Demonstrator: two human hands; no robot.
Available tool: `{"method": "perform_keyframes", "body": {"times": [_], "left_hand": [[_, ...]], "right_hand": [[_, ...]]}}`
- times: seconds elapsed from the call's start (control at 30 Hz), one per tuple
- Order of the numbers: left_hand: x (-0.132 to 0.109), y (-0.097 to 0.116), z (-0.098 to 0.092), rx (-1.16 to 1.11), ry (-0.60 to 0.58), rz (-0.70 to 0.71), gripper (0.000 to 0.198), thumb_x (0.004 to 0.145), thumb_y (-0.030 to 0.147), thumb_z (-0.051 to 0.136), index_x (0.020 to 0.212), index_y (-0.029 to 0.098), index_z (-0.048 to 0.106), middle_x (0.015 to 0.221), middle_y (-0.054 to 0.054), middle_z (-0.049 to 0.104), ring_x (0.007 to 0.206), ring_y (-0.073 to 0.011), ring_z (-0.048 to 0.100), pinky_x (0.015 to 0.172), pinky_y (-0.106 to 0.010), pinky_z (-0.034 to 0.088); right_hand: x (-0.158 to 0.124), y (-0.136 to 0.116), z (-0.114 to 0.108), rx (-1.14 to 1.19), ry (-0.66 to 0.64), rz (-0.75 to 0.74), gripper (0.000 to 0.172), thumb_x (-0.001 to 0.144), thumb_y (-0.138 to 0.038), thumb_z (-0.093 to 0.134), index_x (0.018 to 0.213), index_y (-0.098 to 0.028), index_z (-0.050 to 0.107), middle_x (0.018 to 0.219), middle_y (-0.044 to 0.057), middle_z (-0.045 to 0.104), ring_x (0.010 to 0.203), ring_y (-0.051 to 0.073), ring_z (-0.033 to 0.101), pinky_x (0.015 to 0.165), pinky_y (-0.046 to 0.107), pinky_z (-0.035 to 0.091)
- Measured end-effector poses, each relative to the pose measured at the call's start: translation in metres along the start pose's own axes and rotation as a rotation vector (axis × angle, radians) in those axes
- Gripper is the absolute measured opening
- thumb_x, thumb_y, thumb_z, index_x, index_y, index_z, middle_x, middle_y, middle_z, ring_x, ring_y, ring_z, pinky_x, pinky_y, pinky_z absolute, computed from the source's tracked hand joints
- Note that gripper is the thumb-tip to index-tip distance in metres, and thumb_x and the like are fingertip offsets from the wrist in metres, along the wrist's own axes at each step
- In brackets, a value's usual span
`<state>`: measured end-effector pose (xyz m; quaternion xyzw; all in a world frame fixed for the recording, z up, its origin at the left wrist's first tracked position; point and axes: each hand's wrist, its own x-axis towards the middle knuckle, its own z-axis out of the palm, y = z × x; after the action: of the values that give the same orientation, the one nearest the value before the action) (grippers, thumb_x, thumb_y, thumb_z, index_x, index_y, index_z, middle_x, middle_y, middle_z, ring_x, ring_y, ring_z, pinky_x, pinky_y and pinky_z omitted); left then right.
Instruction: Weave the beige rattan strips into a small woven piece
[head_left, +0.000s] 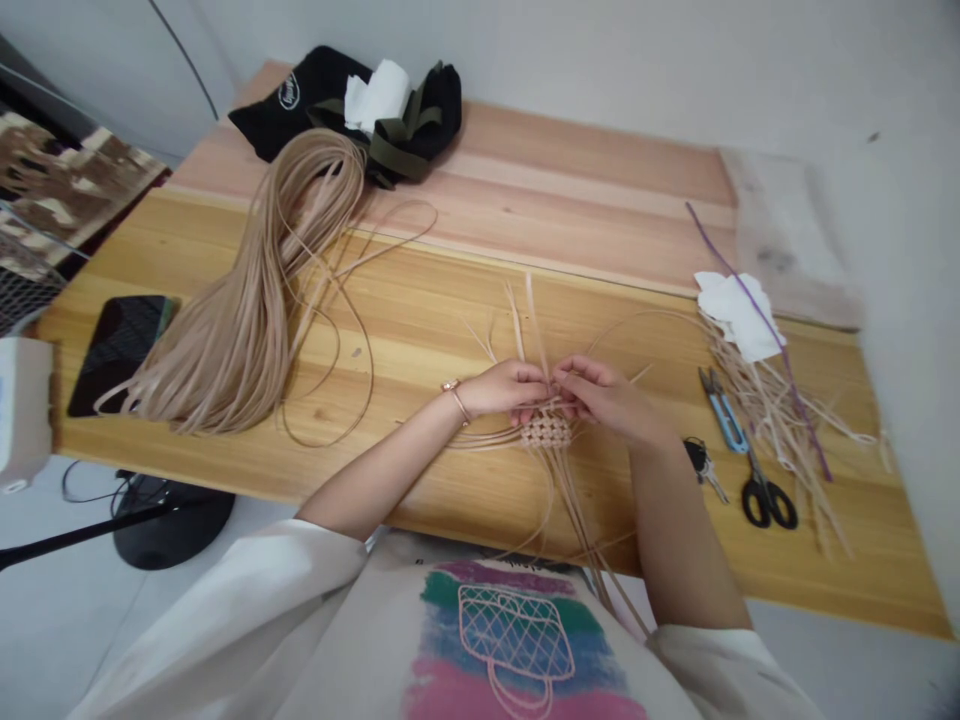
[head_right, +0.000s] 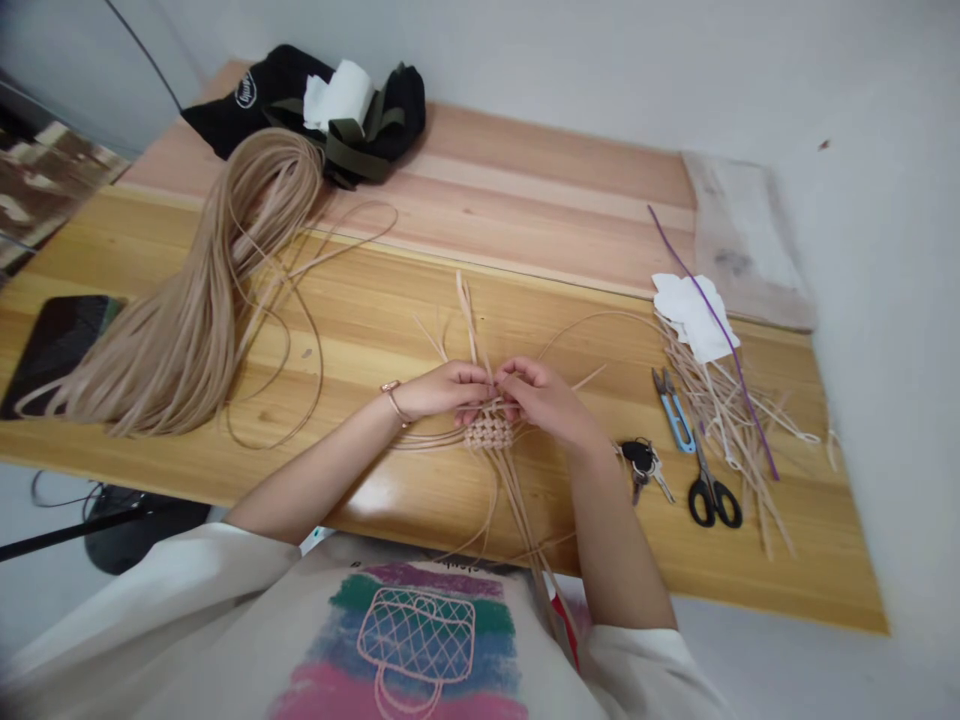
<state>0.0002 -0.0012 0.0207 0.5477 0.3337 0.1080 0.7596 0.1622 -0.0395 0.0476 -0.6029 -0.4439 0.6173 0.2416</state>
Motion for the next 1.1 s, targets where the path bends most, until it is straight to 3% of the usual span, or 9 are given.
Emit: {"method": "perform_keyframes", "body": {"times": [0.23,0.47,0.7,0.83,1.1], "left_hand": [[0.001,-0.002,0.002,0.019,0.029,0.017,0.022,0.082,0.023,0.054,0.063,0.011,0.052,0.043,0.005,0.053,0.037,-0.0045,0.049,0.040,-0.014,0.037],[0.003,-0.001,0.003,0.048,0.071,-0.013,0.023,0.083,0.019,0.052,0.062,0.012,0.053,0.042,0.006,0.053,0.035,-0.0048,0.048,0.040,-0.015,0.038],[0.003,0.000,0.004,0.073,0.086,-0.018,0.025,0.082,0.018,0.052,0.059,0.011,0.055,0.044,0.005,0.054,0.035,-0.0044,0.048,0.040,-0.015,0.037],[0.003,0.000,0.005,0.075,0.110,-0.030,0.022,0.082,0.017,0.052,0.061,0.010,0.056,0.044,0.005,0.054,0.034,-0.0042,0.047,0.038,-0.015,0.036],[0.004,-0.002,0.004,0.068,0.136,-0.031,0.020,0.081,0.017,0.053,0.063,0.010,0.058,0.046,0.005,0.055,0.035,-0.0039,0.047,0.039,-0.015,0.036]], "right_hand": [[-0.006,0.006,-0.018,-0.289,-0.101,-0.090,0.033,0.069,-0.046,0.066,0.083,-0.017,0.059,0.067,-0.002,0.054,0.060,0.009,0.048,0.056,0.023,0.037],[-0.006,0.016,-0.027,-0.261,-0.090,-0.109,0.035,0.068,-0.047,0.068,0.081,-0.016,0.061,0.071,0.000,0.058,0.063,0.009,0.051,0.059,0.023,0.040],[-0.007,0.018,-0.030,-0.253,0.020,-0.021,0.036,0.059,-0.046,0.074,0.074,-0.017,0.060,0.067,0.000,0.059,0.060,0.011,0.052,0.056,0.024,0.041],[-0.008,0.016,-0.029,-0.313,0.057,-0.024,0.029,0.061,-0.042,0.072,0.072,-0.017,0.062,0.066,0.000,0.060,0.060,0.011,0.053,0.056,0.025,0.041],[-0.012,0.012,-0.029,-0.407,-0.056,-0.132,0.029,0.071,-0.045,0.060,0.077,-0.018,0.067,0.071,0.003,0.066,0.066,0.016,0.057,0.064,0.030,0.045]]}}
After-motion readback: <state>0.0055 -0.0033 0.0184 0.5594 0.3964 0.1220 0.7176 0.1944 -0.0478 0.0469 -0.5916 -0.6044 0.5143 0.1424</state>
